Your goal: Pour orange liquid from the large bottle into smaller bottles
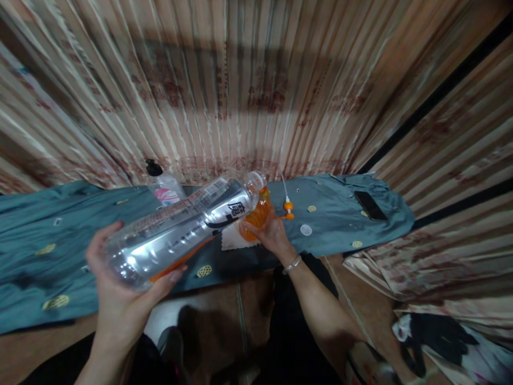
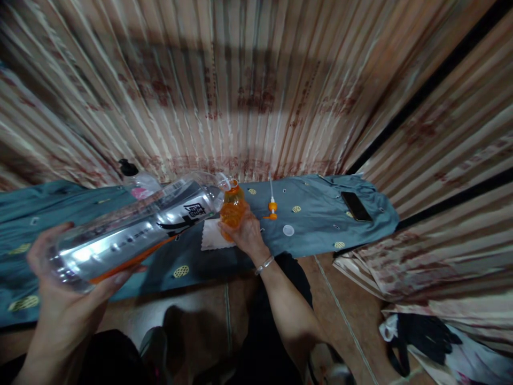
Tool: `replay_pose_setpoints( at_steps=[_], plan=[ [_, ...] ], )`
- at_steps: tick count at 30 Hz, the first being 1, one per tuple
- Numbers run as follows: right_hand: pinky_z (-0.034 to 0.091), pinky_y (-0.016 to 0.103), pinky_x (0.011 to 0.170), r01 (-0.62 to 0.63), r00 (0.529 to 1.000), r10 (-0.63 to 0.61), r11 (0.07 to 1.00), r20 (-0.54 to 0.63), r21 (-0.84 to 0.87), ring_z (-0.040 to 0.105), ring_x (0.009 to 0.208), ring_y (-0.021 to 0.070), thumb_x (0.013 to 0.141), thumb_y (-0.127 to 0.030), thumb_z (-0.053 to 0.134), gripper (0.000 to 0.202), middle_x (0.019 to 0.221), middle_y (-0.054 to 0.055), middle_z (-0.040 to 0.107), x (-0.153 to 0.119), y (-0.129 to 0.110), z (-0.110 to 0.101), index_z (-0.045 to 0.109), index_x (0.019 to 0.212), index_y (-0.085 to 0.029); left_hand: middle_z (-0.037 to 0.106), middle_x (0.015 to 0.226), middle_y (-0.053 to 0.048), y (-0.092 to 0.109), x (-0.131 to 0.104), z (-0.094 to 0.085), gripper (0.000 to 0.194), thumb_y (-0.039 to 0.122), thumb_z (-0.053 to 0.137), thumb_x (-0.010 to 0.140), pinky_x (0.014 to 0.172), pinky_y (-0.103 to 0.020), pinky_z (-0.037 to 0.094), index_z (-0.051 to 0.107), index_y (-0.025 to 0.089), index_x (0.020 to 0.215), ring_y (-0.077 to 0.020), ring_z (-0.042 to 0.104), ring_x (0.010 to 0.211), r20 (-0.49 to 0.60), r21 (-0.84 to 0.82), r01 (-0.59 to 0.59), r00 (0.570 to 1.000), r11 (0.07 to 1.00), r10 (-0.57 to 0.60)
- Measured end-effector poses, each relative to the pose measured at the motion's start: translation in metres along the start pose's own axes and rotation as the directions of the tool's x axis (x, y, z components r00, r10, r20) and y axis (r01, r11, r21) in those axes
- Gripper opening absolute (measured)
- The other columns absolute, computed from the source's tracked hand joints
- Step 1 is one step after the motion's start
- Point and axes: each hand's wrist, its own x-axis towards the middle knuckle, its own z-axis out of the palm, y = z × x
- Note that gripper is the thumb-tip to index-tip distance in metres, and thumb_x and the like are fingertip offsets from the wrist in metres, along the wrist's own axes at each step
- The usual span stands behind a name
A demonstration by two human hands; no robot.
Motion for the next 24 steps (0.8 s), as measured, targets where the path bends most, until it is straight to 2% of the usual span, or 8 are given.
replay_pose_setpoints(
  at_steps=[2, 3, 7, 11, 16, 22, 24],
  plan=[
    [0.057, 0.043, 0.098, -0.002, 1.0, 0.002, 1.0, 0.0, 0.009, 0.072, 0.11, 0.0315, 0.073, -0.039, 0.085, 0.076, 0.118, 0.017, 0.074, 0.0, 0.0, -0.001, 0.051, 0.134, -0.01, 0.047, 0.144, -0.012, 0.003, 0.0, -0.001, 0.119, 0.054, 0.094, 0.041, 0.108, -0.074, 0.039, 0.041, 0.035, 0.145, -0.04, 0.051, 0.127, 0.018, -0.007, 0.017, 1.0, 1.0, -0.017],
    [0.057, 0.043, 0.098, 0.001, 1.0, -0.001, 1.0, -0.001, 0.011, 0.072, 0.111, 0.0315, 0.073, -0.04, 0.085, 0.075, 0.119, 0.016, 0.074, 0.0, -0.001, -0.001, 0.051, 0.133, -0.011, 0.047, 0.142, -0.011, 0.004, 0.0, -0.001, 0.12, 0.053, 0.095, 0.039, 0.108, -0.075, 0.039, 0.041, 0.036, 0.145, -0.0397, 0.051, 0.125, 0.025, -0.005, 0.013, 1.0, 1.0, -0.013],
    [0.058, 0.045, 0.096, 0.012, 1.0, -0.012, 1.0, -0.004, -0.001, 0.073, 0.109, 0.0317, 0.073, -0.042, 0.084, 0.074, 0.119, 0.014, 0.074, -0.001, 0.0, -0.001, 0.051, 0.134, -0.016, 0.046, 0.142, -0.01, 0.01, -0.002, -0.004, 0.121, 0.059, 0.093, 0.039, 0.108, -0.073, 0.039, 0.041, 0.037, 0.146, -0.0389, 0.05, 0.123, 0.029, 0.046, -0.056, 0.998, 0.997, 0.054],
    [0.058, 0.045, 0.097, 0.02, 1.0, -0.02, 1.0, -0.009, -0.002, 0.072, 0.11, 0.0318, 0.074, -0.043, 0.084, 0.075, 0.12, 0.015, 0.074, -0.001, 0.002, 0.001, 0.051, 0.135, -0.015, 0.047, 0.141, -0.009, 0.016, -0.005, -0.006, 0.117, 0.061, 0.09, 0.045, 0.111, -0.071, 0.037, 0.039, 0.039, 0.148, -0.036, 0.052, 0.119, 0.031, 0.079, -0.106, 0.994, 0.991, 0.104],
    [0.056, 0.046, 0.099, 0.032, 0.999, -0.033, 0.999, -0.019, -0.029, 0.071, 0.114, 0.0324, 0.074, -0.043, 0.083, 0.076, 0.123, 0.016, 0.073, -0.002, 0.004, 0.003, 0.05, 0.136, -0.015, 0.05, 0.139, -0.009, 0.017, -0.007, -0.005, 0.116, 0.062, 0.09, 0.045, 0.11, -0.071, 0.039, 0.04, 0.038, 0.147, -0.0365, 0.054, 0.117, 0.004, 0.079, -0.073, 0.997, 0.994, 0.073],
    [0.056, 0.046, 0.099, 0.031, 0.999, -0.031, 0.999, -0.011, -0.031, 0.07, 0.114, 0.0326, 0.074, -0.043, 0.084, 0.077, 0.124, 0.016, 0.072, -0.002, 0.003, 0.003, 0.05, 0.138, -0.014, 0.048, 0.141, -0.009, 0.016, -0.007, -0.007, 0.113, 0.065, 0.086, 0.049, 0.116, -0.076, 0.024, 0.038, 0.039, 0.148, -0.0392, 0.051, 0.12, 0.014, 0.101, -0.108, 0.994, 0.989, 0.107],
    [0.056, 0.046, 0.099, 0.041, 0.999, -0.041, 0.999, -0.007, -0.03, 0.07, 0.114, 0.0327, 0.075, -0.041, 0.084, 0.077, 0.123, 0.017, 0.072, -0.002, 0.002, 0.002, 0.05, 0.138, -0.013, 0.049, 0.14, -0.009, 0.017, -0.006, -0.008, 0.114, 0.063, 0.087, 0.049, 0.114, -0.079, 0.023, 0.037, 0.04, 0.149, -0.0398, 0.052, 0.118, 0.016, 0.114, -0.13, 0.992, 0.985, 0.129]
  ],
)
